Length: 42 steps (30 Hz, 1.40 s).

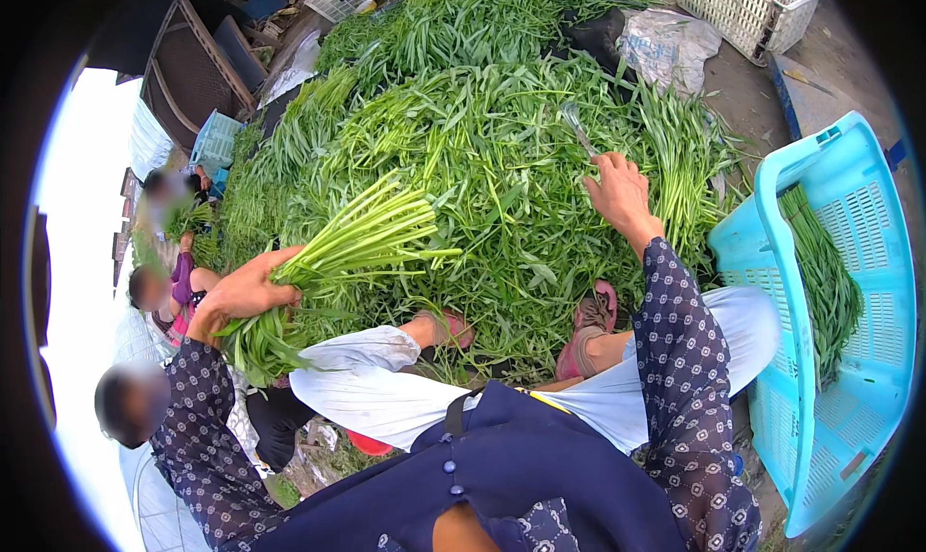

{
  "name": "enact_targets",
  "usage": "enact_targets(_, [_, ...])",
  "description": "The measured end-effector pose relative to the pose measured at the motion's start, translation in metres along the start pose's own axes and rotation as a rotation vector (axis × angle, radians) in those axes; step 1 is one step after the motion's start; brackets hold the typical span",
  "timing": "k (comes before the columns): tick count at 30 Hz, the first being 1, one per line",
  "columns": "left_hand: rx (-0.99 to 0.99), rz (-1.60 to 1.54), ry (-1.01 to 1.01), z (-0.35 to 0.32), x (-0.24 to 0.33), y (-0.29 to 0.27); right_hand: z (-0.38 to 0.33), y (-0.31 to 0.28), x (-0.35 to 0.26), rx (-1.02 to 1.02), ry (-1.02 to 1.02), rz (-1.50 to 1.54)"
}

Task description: The person gathers green leafy vegetables from a large pile, aligns them into bundles, and secures them with rubber bands. The person then places the finished bundles into a blue plastic basket. Other people are also sorting vegetables nearby.

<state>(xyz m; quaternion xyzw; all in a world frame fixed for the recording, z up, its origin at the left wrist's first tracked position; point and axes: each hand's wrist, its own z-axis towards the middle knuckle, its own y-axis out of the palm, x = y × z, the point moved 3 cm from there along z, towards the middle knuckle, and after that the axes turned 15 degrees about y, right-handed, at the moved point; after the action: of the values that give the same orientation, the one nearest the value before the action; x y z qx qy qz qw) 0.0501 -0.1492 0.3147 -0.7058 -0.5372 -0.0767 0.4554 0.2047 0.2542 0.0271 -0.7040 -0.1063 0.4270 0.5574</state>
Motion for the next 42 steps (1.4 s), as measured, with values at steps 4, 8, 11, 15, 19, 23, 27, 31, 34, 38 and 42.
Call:
enact_targets(4, [0.022,-0.031,0.053,0.004,-0.001,0.006,-0.065,-0.033,-0.126,-0.264,-0.225,0.692])
enact_targets(8, [0.055,-0.141,0.031,0.019,0.017,0.026,-0.115,-0.029,-0.194,-0.322,-0.173,0.671])
enact_targets(11, [0.028,-0.196,0.069,0.025,0.022,0.038,-0.120,-0.009,-0.205,-0.175,-0.224,0.892])
enact_targets(15, [-0.015,-0.215,0.049,0.021,0.025,0.046,-0.124,-0.011,-0.186,-0.207,-0.233,0.987])
enact_targets(19, [-0.005,-0.285,0.066,0.018,0.018,0.053,-0.109,0.005,-0.130,-0.155,0.083,0.872])
enact_targets(23, [0.023,-0.337,0.054,0.023,0.016,0.049,-0.124,0.036,-0.087,-0.065,0.163,0.683])
enact_targets(27, [0.016,-0.340,0.049,0.022,0.018,0.057,-0.157,0.019,-0.156,-0.767,0.282,1.315])
enact_targets(31, [-0.033,-0.239,0.094,0.021,0.027,0.054,-0.137,0.050,-0.159,-0.698,0.243,1.439])
enact_targets(34, [-0.036,-0.183,0.098,0.015,0.035,0.051,-0.125,0.044,-0.133,-0.540,0.414,1.532])
enact_targets(38, [0.036,0.337,0.194,-0.002,0.027,0.048,-0.112,0.040,-0.089,-0.321,0.634,1.716])
enact_targets(42, [0.064,0.887,0.197,-0.005,0.031,0.054,-0.116,0.035,-0.076,-0.402,0.595,1.531])
